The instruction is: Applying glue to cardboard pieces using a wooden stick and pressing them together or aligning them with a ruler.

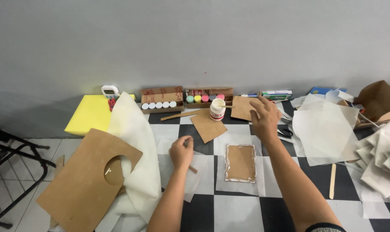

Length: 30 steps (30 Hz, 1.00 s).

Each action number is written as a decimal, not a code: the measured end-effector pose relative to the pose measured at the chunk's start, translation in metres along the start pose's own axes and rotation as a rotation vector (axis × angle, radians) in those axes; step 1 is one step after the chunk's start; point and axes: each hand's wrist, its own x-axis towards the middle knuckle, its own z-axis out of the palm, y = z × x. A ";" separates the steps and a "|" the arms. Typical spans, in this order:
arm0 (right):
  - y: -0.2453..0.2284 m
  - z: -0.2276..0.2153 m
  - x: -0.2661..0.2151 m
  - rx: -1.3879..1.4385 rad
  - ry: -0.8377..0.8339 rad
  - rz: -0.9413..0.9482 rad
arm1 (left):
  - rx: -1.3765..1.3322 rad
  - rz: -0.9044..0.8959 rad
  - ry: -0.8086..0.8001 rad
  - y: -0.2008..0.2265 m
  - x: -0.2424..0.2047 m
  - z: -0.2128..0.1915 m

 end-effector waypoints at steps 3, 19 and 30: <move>0.060 -0.030 -0.029 0.040 0.063 0.211 | 0.023 0.100 0.192 -0.036 0.011 0.016; 0.127 -0.073 -0.088 -0.485 -0.255 0.526 | 0.066 0.481 0.114 0.049 -0.024 0.124; 0.129 -0.048 -0.095 -0.633 -0.209 0.212 | -0.056 0.352 -0.108 0.098 -0.042 0.129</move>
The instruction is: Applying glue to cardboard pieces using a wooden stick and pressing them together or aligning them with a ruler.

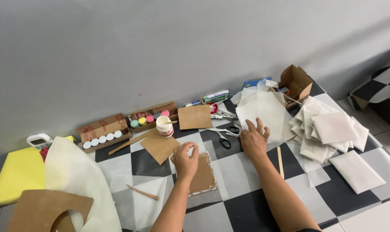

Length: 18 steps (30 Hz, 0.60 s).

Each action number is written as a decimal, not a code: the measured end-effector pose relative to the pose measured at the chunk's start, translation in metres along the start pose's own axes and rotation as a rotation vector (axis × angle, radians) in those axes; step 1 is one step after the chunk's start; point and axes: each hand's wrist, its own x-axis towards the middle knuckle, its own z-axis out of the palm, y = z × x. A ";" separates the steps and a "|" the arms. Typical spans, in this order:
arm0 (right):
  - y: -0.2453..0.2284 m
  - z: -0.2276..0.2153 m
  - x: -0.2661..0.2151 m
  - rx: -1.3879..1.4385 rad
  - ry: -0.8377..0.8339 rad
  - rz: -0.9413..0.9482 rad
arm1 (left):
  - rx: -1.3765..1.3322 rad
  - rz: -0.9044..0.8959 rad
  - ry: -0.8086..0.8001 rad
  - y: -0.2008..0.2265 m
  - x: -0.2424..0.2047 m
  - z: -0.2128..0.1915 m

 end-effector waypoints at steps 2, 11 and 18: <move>-0.008 0.031 -0.002 0.144 0.062 0.040 | -0.073 -0.080 -0.029 0.017 0.000 0.003; -0.079 -0.129 -0.043 1.265 -0.053 0.000 | -0.220 -0.225 -0.107 0.050 -0.013 0.016; -0.086 -0.130 -0.063 1.022 0.098 -0.332 | -0.119 -0.193 -0.067 0.036 -0.012 0.024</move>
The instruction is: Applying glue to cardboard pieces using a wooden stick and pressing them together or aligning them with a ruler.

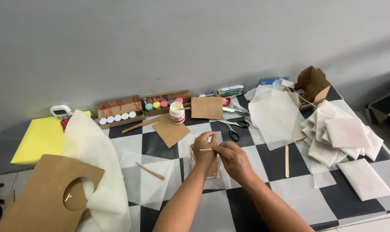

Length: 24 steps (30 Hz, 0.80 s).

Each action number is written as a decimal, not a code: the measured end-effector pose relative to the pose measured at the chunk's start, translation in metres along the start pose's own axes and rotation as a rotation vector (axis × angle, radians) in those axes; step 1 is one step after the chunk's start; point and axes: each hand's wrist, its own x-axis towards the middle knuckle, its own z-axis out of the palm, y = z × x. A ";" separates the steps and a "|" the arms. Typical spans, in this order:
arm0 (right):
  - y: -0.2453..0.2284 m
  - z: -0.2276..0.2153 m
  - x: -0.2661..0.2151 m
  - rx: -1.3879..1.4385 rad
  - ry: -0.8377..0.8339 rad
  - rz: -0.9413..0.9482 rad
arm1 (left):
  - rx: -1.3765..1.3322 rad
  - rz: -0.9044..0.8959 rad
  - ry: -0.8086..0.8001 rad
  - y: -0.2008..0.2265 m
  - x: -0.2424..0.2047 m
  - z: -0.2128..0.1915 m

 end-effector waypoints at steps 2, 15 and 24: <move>-0.012 -0.002 0.002 0.021 0.013 -0.012 | 0.003 -0.030 -0.018 0.001 0.000 -0.004; -0.025 0.005 -0.011 0.084 0.035 0.010 | -0.002 -0.081 0.100 -0.002 0.005 -0.006; 0.093 -0.088 -0.003 -0.533 0.004 -0.042 | 0.156 -0.117 0.219 -0.060 0.016 -0.094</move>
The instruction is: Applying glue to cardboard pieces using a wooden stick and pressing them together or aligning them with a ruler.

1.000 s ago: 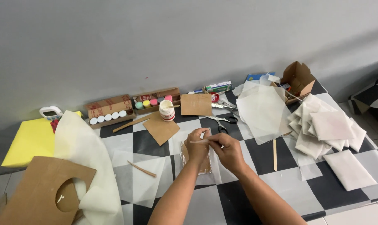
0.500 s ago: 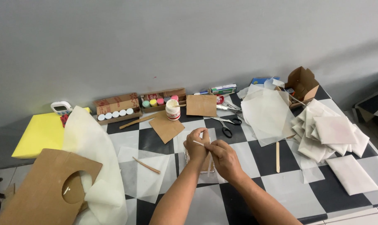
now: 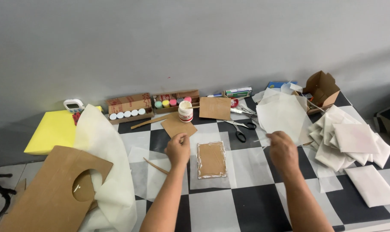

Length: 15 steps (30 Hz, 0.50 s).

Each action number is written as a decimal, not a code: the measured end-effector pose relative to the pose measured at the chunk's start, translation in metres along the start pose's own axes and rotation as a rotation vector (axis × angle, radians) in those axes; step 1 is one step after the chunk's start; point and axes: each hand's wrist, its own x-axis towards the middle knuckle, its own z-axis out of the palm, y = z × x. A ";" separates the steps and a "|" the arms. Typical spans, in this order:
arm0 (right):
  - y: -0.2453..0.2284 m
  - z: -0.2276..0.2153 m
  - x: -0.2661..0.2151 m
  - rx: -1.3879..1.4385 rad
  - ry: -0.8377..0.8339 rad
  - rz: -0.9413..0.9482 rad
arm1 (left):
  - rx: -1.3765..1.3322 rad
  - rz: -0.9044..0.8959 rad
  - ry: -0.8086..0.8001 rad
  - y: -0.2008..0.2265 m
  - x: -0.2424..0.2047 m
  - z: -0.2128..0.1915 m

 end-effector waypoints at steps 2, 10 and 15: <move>0.000 -0.009 0.000 -0.157 -0.112 0.171 | 0.042 -0.032 -0.043 -0.020 0.002 -0.018; -0.042 0.036 -0.015 0.011 -0.434 0.379 | 0.156 -0.167 -0.270 -0.058 -0.019 -0.037; -0.078 0.044 -0.013 0.225 -0.575 0.283 | 0.250 -0.022 -0.349 -0.043 -0.038 -0.036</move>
